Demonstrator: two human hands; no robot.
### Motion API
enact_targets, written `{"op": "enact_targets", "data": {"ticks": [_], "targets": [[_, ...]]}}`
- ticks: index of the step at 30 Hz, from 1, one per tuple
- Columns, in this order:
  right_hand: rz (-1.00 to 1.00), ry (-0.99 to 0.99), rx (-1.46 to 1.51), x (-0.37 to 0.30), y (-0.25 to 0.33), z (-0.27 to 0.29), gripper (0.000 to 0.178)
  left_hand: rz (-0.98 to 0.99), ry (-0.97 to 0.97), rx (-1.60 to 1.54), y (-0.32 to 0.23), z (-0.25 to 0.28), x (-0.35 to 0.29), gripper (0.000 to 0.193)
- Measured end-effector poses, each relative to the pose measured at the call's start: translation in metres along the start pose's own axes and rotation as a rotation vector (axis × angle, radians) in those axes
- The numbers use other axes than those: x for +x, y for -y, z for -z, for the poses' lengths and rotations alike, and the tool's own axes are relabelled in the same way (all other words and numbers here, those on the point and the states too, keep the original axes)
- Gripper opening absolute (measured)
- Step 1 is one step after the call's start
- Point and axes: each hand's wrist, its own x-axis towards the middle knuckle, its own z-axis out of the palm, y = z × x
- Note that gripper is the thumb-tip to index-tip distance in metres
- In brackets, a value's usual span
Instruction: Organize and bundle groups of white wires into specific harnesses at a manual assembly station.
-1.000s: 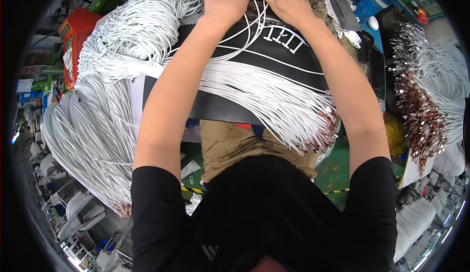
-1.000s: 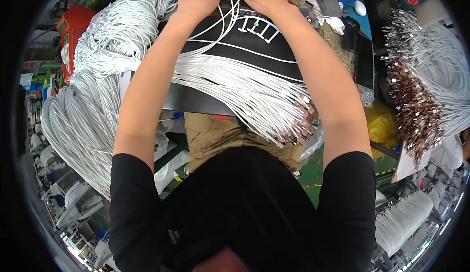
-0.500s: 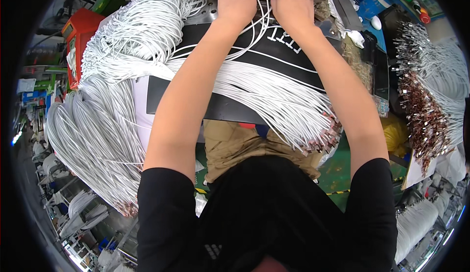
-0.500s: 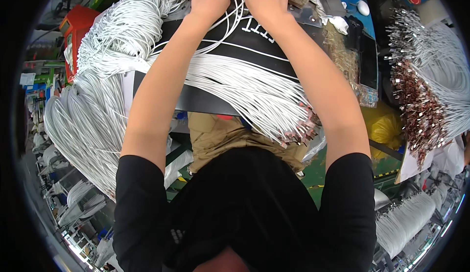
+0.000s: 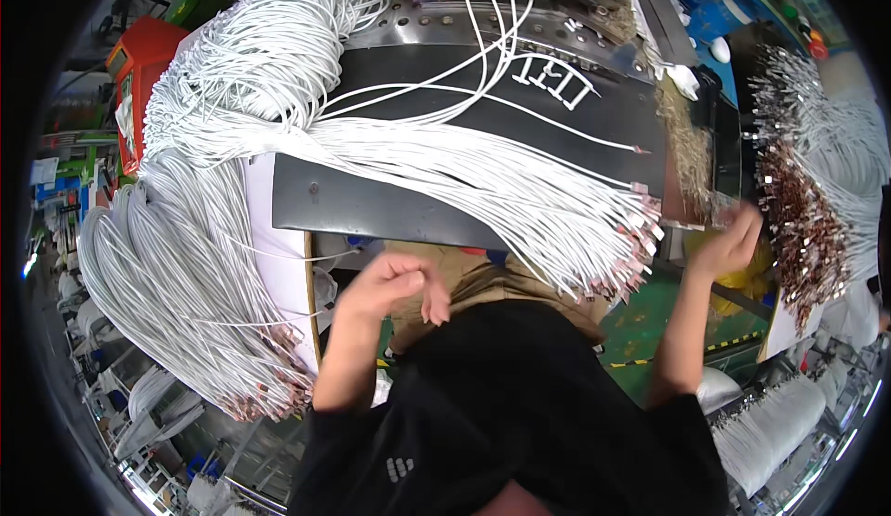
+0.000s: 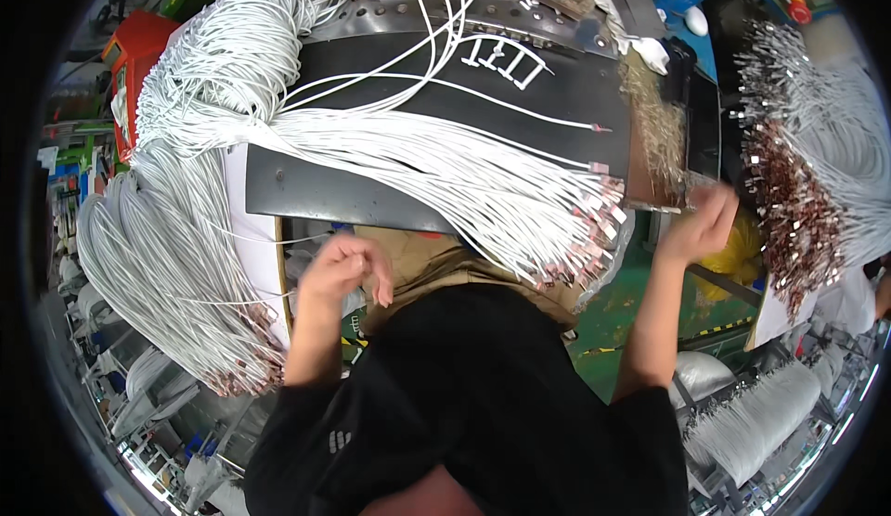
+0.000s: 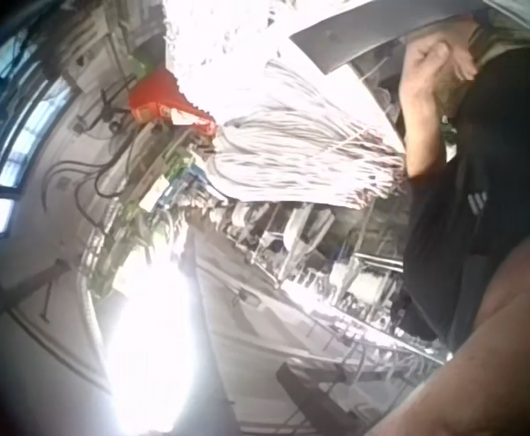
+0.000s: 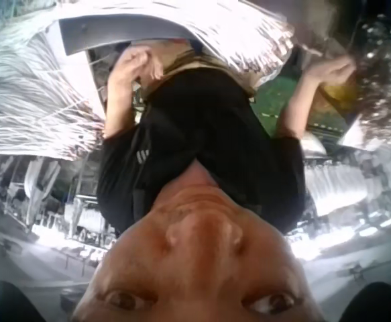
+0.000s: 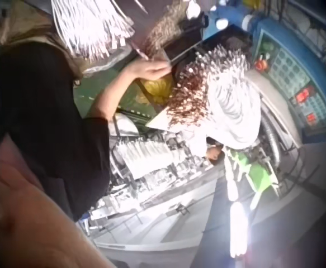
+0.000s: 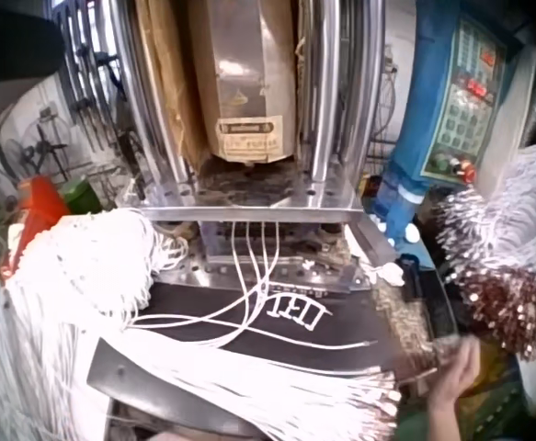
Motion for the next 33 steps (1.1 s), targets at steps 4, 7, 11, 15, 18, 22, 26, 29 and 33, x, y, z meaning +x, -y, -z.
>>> {"op": "enact_targets", "data": {"ticks": [4,7,11,15,18,22,26,29,33], "targets": [[-0.29,0.723,0.044,-0.136,-0.063,0.072,0.021,-0.142,-0.674,-0.27,0.079,0.037,-0.026,0.035],[0.299,0.909,-0.672,-0.244,-0.126,0.105,0.046,-0.2,-0.998,-0.18,0.089,0.05,-0.014,0.032],[-0.54,1.298,-0.313,-0.261,-0.245,0.153,0.046,0.015,-1.066,0.493,0.067,0.059,-0.017,0.025],[-0.97,1.484,0.217,-0.211,-0.329,0.128,0.048,-0.173,-0.996,0.142,0.063,0.063,-0.029,0.034],[-0.871,1.559,-0.252,-0.198,-0.331,0.083,0.045,-0.226,-0.977,0.038,0.074,0.068,-0.028,0.035],[-0.84,1.594,-0.401,-0.19,-0.292,0.049,0.043,-0.15,-0.951,0.014,0.081,0.069,-0.022,0.038],[-0.823,1.61,-0.437,-0.179,-0.264,0.038,0.041,-0.137,-0.904,0.012,0.079,0.068,-0.022,0.04],[-0.806,1.622,-0.446,-0.17,-0.254,0.033,0.04,-0.154,-0.9,-0.019,0.079,0.07,-0.024,0.039],[-0.779,1.627,-0.437,-0.16,-0.235,0.036,0.04,-0.178,-0.955,-0.07,0.085,0.068,-0.019,0.037]]}}
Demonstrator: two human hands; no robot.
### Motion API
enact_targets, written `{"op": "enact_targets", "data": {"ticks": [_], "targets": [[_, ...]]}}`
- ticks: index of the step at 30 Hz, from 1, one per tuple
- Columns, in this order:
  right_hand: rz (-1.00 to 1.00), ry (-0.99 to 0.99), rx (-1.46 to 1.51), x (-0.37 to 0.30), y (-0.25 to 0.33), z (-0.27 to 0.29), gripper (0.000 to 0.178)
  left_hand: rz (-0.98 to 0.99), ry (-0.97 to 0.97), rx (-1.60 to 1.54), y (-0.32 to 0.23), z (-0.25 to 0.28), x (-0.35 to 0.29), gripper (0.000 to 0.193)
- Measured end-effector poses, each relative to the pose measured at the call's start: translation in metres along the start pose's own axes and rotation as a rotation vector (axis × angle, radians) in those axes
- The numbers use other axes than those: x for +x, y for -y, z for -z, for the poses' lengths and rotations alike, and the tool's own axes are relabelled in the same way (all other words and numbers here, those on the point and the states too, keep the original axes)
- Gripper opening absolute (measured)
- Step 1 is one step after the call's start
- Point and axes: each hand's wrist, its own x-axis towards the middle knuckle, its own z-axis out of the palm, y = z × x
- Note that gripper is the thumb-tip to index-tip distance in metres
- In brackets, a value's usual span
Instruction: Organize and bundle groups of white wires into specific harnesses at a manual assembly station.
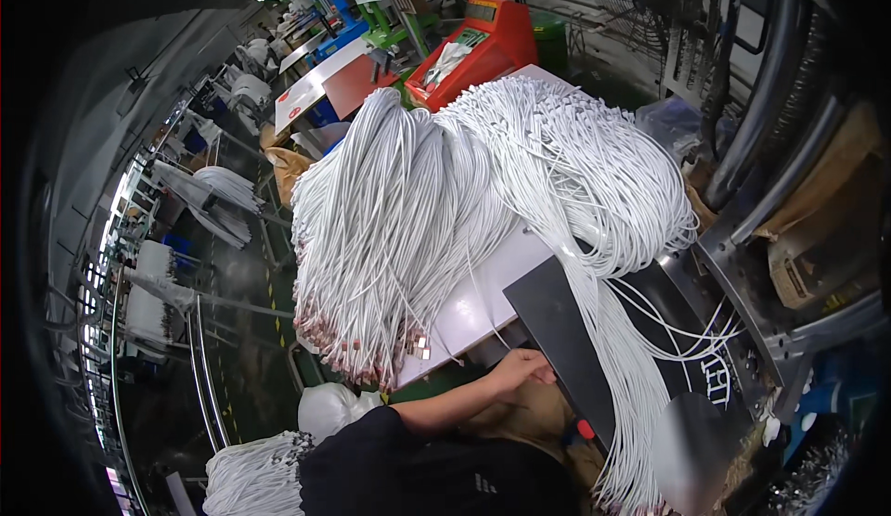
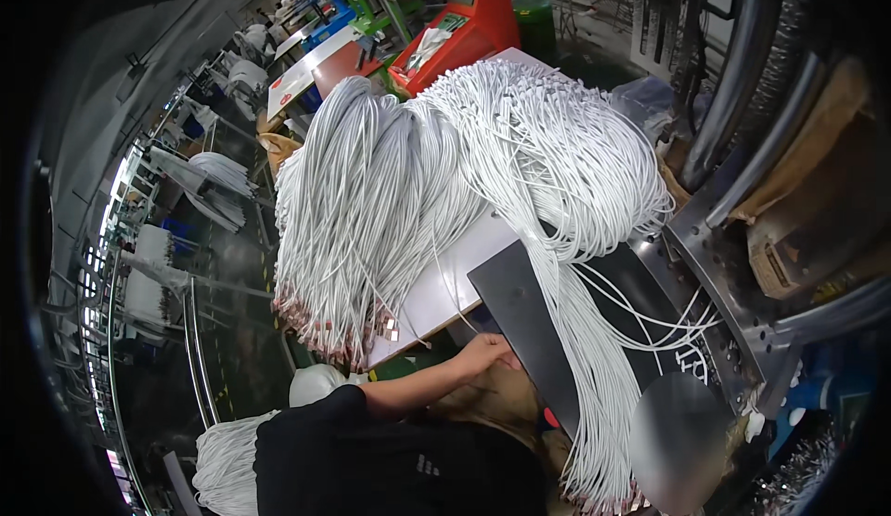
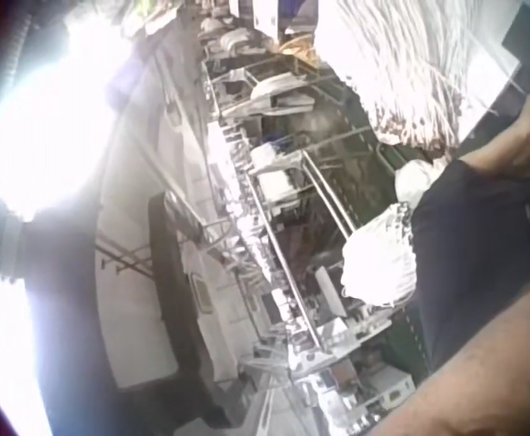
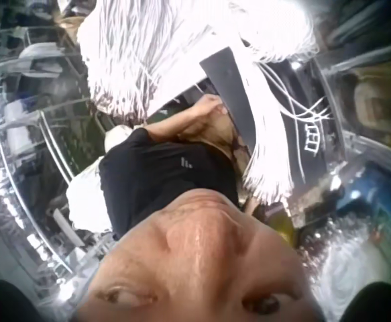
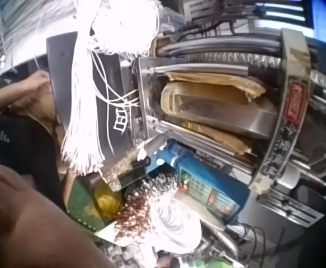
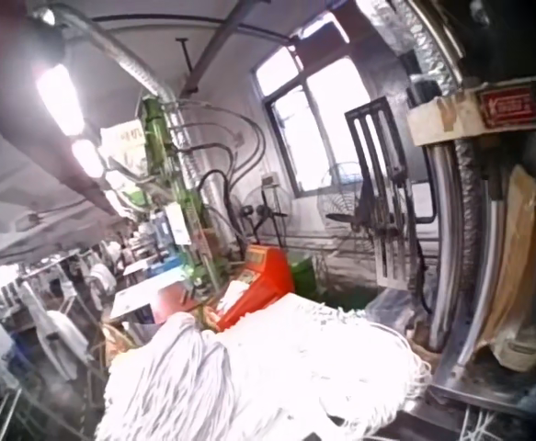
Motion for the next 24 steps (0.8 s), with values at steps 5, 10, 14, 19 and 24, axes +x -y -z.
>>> {"op": "enact_targets", "data": {"ticks": [5,10,14,19,24], "targets": [[0.076,0.001,0.016,-0.07,0.025,0.033,0.041,-0.05,0.037,0.045,0.015,-0.032,-0.028,0.042],[0.378,-0.189,0.385,-0.18,0.109,0.103,0.046,-0.28,0.246,0.616,-0.016,-0.059,-0.07,0.039],[0.664,-0.311,0.493,-0.221,0.224,0.124,0.039,-0.871,0.483,0.776,-0.067,-0.102,-0.062,0.022],[1.244,-0.758,-0.472,-0.168,0.36,0.1,0.022,-1.307,0.707,1.265,-0.08,-0.204,-0.028,0.044],[1.029,-0.391,0.185,-0.168,0.342,0.109,0.026,-1.105,0.767,1.472,-0.113,-0.228,0.02,0.059]]}}
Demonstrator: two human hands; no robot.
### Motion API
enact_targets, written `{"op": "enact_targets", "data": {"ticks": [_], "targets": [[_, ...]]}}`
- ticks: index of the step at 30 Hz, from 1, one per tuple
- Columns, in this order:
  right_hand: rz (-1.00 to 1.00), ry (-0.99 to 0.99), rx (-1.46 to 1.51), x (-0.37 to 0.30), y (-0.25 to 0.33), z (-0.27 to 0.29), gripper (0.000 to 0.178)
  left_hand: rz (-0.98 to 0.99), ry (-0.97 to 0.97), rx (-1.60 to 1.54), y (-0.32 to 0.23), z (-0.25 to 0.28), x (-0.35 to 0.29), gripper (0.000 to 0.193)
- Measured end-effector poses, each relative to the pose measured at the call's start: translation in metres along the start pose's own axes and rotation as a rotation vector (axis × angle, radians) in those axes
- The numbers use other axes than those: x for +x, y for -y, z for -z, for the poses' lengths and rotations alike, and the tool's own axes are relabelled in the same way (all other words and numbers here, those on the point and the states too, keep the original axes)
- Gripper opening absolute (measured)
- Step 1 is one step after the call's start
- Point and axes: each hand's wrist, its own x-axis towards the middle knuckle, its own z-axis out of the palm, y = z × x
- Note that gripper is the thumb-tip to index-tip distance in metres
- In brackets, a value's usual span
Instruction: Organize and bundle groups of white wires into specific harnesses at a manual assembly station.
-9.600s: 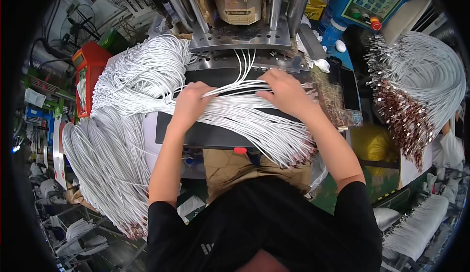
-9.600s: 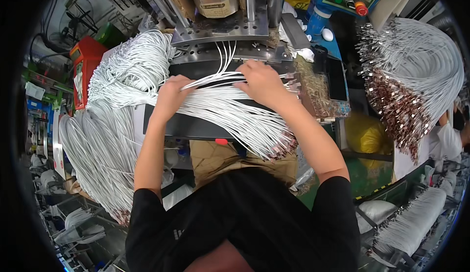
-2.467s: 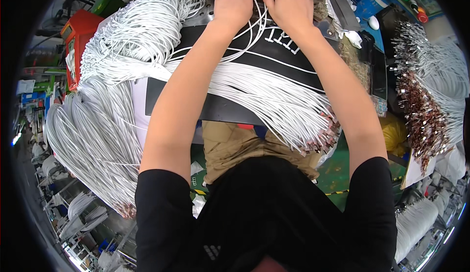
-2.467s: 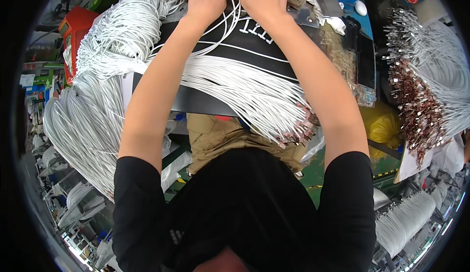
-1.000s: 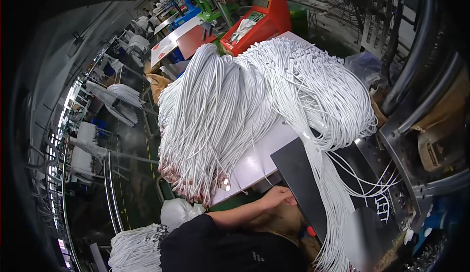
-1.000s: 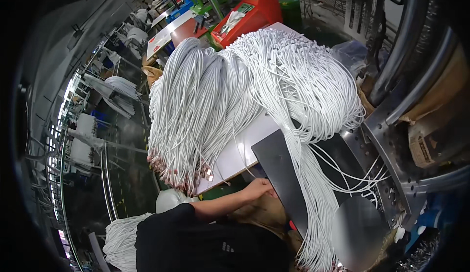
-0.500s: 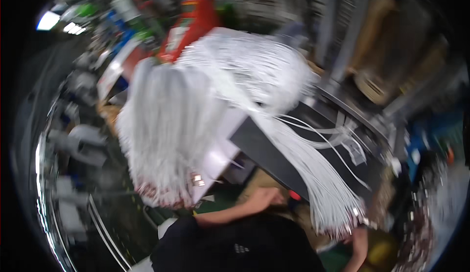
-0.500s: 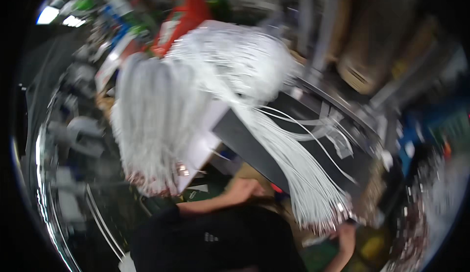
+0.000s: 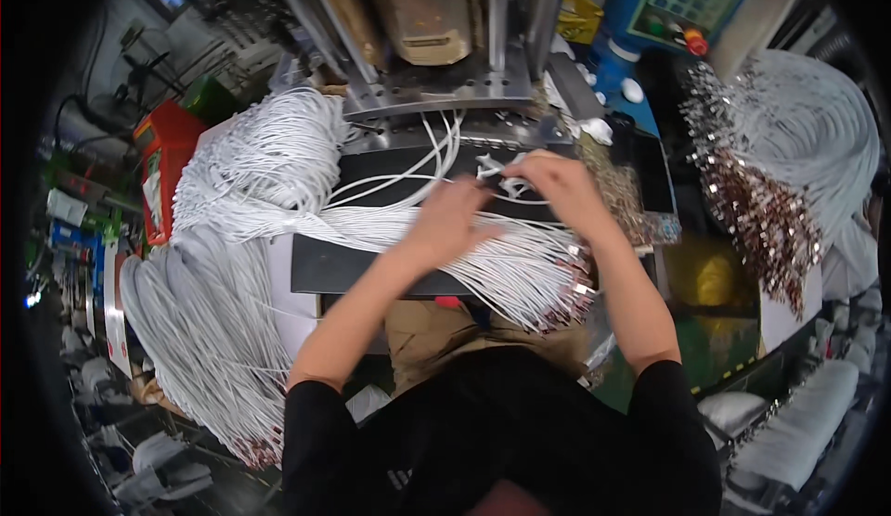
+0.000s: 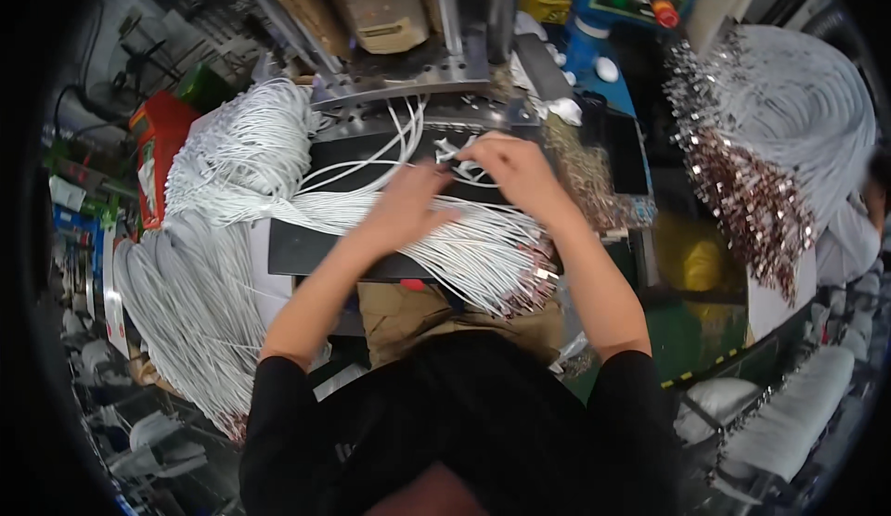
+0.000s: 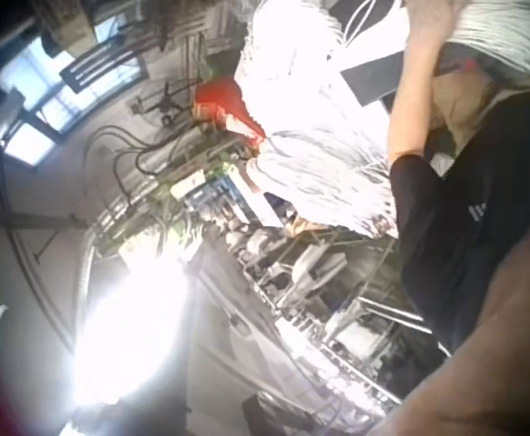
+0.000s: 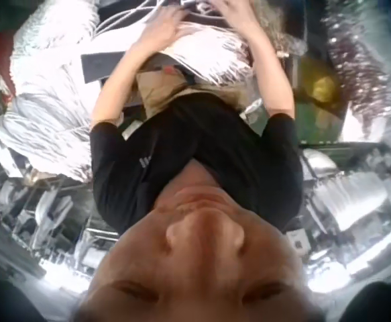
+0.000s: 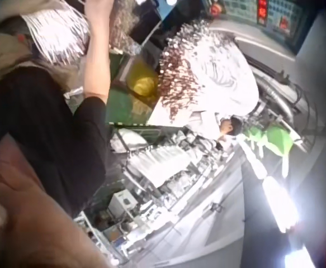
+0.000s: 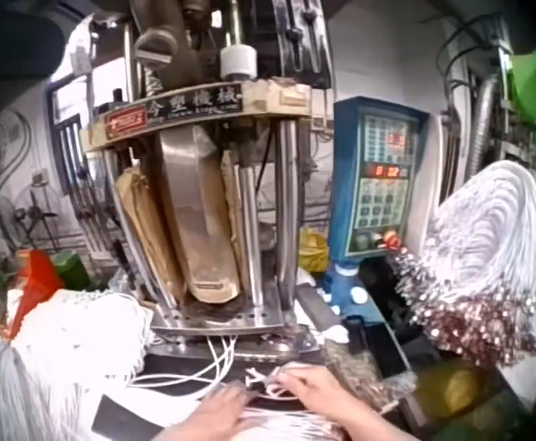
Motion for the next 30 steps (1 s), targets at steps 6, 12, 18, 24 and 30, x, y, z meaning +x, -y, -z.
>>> {"op": "enact_targets", "data": {"ticks": [6,12,18,24,30], "targets": [[-0.275,-0.401,0.732,-0.21,-0.103,0.083,0.028,0.242,-0.001,0.33,0.06,0.06,-0.023,0.058],[-0.823,-0.535,-0.307,-0.348,-0.246,-0.002,0.032,0.326,0.374,0.028,0.067,0.079,-0.014,0.042],[-0.197,-0.984,-0.202,-0.212,-0.113,-0.002,0.017,0.595,-0.004,-0.393,0.021,0.105,-0.001,0.033],[0.425,-0.06,-0.712,-0.039,0.063,-0.026,0.066,0.217,0.191,-0.407,-0.026,0.06,0.001,0.021],[0.107,0.108,-1.03,0.01,0.051,0.015,0.04,0.43,-0.061,-0.255,0.033,0.065,-0.024,0.019]]}}
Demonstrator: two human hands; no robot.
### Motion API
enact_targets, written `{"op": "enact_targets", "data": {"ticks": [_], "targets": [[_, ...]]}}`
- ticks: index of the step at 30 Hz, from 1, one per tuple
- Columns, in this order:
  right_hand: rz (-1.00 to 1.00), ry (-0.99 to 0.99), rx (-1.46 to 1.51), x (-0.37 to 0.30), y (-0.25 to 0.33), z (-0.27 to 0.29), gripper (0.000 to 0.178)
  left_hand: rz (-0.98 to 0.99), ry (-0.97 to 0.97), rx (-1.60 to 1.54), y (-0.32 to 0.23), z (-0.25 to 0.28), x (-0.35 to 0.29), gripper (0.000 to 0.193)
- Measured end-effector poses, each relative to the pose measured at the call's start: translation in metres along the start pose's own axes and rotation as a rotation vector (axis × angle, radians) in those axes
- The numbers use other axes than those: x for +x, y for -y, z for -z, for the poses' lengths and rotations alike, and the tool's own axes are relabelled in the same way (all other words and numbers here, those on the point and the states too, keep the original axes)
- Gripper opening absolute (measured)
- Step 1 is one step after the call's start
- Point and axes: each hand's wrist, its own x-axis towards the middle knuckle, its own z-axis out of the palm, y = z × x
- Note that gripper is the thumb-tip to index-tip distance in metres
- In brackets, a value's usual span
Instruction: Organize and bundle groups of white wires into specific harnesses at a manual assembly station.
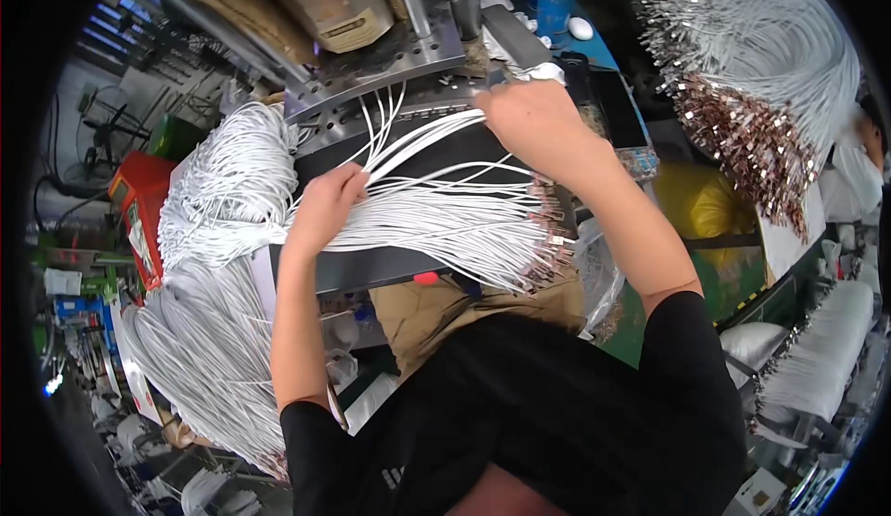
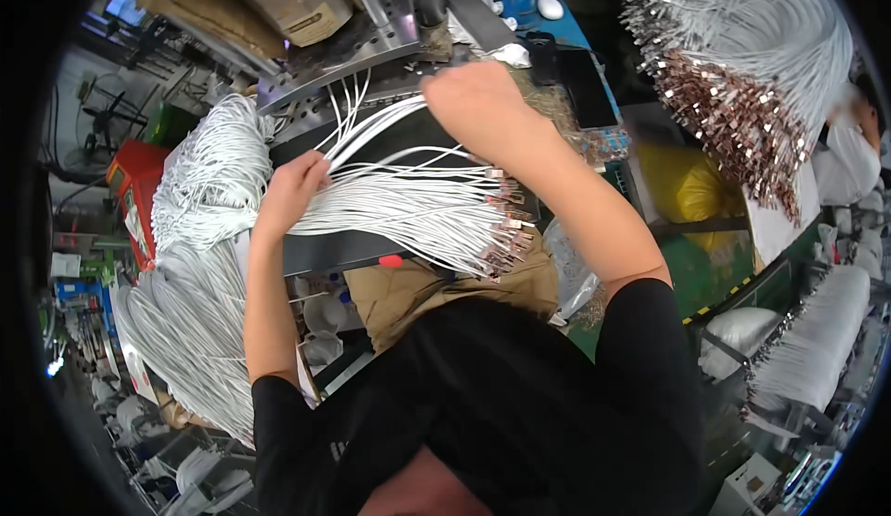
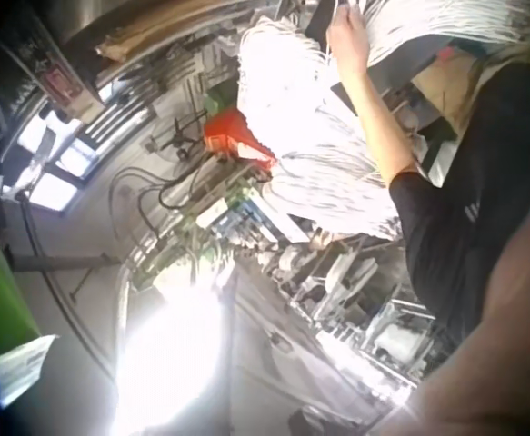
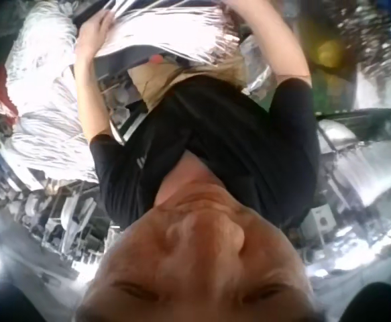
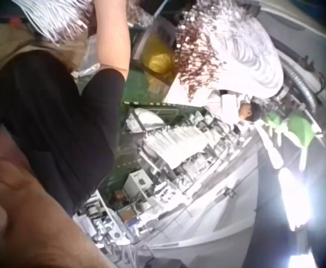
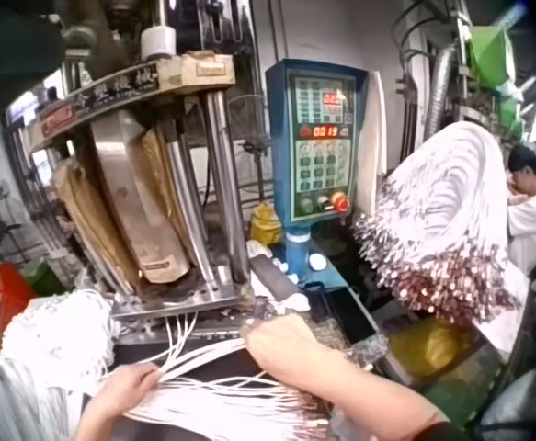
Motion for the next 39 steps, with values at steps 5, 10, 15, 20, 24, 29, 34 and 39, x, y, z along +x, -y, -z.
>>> {"op": "enact_targets", "data": {"ticks": [5,10,15,20,24,29,34,39], "targets": [[0.024,0.111,0.338,0.001,-0.008,-0.054,0.021,-0.145,-0.197,0.156,0.026,-0.003,0.0,0.019],[-0.043,-0.105,0.167,-0.017,-0.032,-0.058,0.022,-0.094,-0.174,0.111,-0.002,-0.01,0.007,0.02],[-0.054,0.046,0.185,-0.014,-0.032,-0.079,0.017,-0.332,-0.033,0.153,-0.016,-0.035,0.017,0.02],[-0.069,-0.046,0.245,-0.007,-0.003,-0.101,0.015,-0.275,0.043,0.415,0.015,-0.036,0.02,0.021],[0.173,-0.057,0.454,0.001,0.016,-0.087,0.02,-0.341,0.033,0.303,0.02,-0.012,0.022,0.022],[-0.059,0.146,0.622,0.008,0.009,-0.045,0.021,-0.036,-0.044,-0.073,-0.006,0.014,0.006,0.023],[0.109,-0.205,0.181,0.005,0.021,-0.024,0.016,-0.153,0.092,0.043,-0.035,-0.005,0.002,0.026],[0.091,-0.236,0.013,-0.002,0.01,-0.02,0.015,0.075,-0.206,0.068,-0.056,0.016,0.012,0.037]]}}
